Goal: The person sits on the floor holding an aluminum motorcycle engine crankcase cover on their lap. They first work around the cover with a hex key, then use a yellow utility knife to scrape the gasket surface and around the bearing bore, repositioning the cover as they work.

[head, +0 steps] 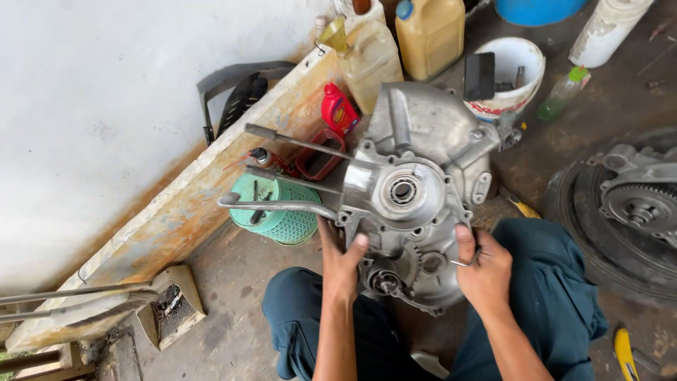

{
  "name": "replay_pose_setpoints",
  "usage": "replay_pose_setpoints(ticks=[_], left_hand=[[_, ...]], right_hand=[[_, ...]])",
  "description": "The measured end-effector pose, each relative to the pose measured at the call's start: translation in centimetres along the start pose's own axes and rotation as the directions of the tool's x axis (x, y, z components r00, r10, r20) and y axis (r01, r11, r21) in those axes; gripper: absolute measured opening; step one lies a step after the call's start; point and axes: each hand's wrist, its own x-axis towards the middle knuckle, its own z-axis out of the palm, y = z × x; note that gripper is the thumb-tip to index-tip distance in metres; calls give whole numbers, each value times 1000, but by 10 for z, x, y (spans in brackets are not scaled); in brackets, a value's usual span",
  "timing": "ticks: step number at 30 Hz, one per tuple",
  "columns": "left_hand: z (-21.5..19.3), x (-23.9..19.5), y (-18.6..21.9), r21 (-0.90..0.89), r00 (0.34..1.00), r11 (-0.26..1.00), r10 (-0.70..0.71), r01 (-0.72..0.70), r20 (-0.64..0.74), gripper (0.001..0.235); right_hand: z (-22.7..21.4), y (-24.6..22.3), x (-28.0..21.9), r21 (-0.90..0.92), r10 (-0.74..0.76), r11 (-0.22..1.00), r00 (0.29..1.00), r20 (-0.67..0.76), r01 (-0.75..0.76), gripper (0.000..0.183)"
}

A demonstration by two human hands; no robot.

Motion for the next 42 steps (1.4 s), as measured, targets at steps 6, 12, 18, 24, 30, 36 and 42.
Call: replay_pose_setpoints(ticks=[6, 12, 18, 24, 30, 36, 42], left_hand=[[3, -6, -20, -164, 993, 980, 109, -113, -33, 103], [-5, -14, -13, -393, 998, 919, -50, 31, -38, 96], [-4, -18, 2, -324, 995, 942, 100, -90, 15, 100], [3, -20, 2, -180, 986, 976, 141, -123, 89, 94], [9, -10, -10, -227, 994, 972, 82, -63, 77, 99], [11, -6, -21, -312, 991, 949, 77, -39, 109, 100], [2, 2, -48, -252, 990, 964, 109, -84, 87, 123]], right_hand=[[-30, -37, -7, -11, -70, 997, 994, 84, 71, 39], [-64, -50, -9, -410, -471, 790, 879, 67, 455, 36], [-73, -91, -1, 187, -591, 784, 804, -64, 592, 48], [-52, -70, 5, 655, -484, 640, 873, -62, 402, 44], [-70, -71, 7, 557, -441, 757, 896, 47, 342, 18], [-58, -73, 6, 582, -368, 775, 925, 97, 248, 19], [-36, -72, 14, 610, -565, 578, 805, -179, 542, 30]])
